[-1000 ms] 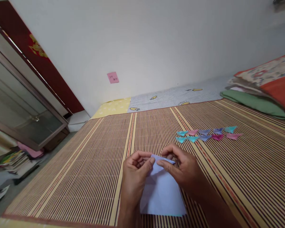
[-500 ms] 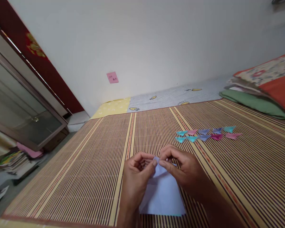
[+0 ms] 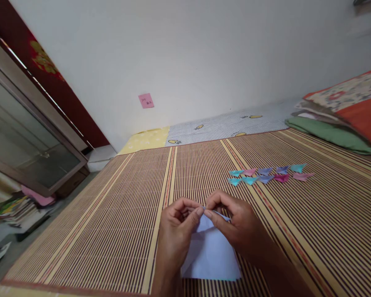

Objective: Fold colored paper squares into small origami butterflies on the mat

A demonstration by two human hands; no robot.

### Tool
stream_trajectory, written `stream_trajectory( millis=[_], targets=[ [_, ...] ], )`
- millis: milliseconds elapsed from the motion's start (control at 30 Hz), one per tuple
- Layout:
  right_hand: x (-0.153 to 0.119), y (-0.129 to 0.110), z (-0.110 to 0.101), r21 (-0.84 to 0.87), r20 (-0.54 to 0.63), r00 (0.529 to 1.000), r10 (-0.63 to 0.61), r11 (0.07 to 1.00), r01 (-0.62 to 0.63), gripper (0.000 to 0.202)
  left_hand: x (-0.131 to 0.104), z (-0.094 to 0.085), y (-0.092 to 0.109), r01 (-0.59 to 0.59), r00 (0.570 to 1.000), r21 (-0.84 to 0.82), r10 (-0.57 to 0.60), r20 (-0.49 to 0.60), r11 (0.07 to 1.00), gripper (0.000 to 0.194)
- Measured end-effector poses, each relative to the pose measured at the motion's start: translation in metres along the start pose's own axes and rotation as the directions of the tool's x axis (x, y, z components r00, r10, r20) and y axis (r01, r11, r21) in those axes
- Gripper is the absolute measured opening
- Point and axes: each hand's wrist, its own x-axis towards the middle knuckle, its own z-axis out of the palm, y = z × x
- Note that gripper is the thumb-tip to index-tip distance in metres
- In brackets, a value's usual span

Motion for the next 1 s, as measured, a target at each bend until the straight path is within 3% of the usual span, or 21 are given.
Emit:
stream_trajectory(
  millis=[133, 367, 567, 800, 1000],
  targets=[
    [0.001, 0.000, 0.002, 0.027, -0.040, 0.994, 0.098, 0.995, -0.097, 0.007, -0.002, 0.000, -0.002, -0.008, 1.000, 0.008, 0.008, -0.026, 1.000, 0.020],
    [0.001, 0.004, 0.002, 0.220, 0.077, 0.957, 0.278, 0.932, -0.288, 0.021, -0.002, 0.000, -0.006, -0.092, 0.990, 0.015, 0.093, -0.110, 0.996, 0.021],
    [0.003, 0.005, 0.002, 0.323, 0.080, 0.959, 0.273, 0.903, -0.284, 0.019, 0.000, -0.001, -0.008, -0.148, 0.975, 0.046, 0.154, -0.160, 0.988, 0.020],
    [0.003, 0.005, -0.005, 0.231, 0.023, 0.982, 0.185, 0.955, -0.185, 0.020, 0.000, 0.001, -0.011, -0.177, 0.962, 0.071, 0.188, -0.200, 0.982, 0.021],
    [0.001, 0.009, -0.009, 0.206, 0.031, 0.974, 0.224, 0.952, -0.225, 0.017, 0.000, 0.005, -0.011, -0.180, 0.966, 0.092, 0.194, -0.173, 0.979, 0.018]
  ],
)
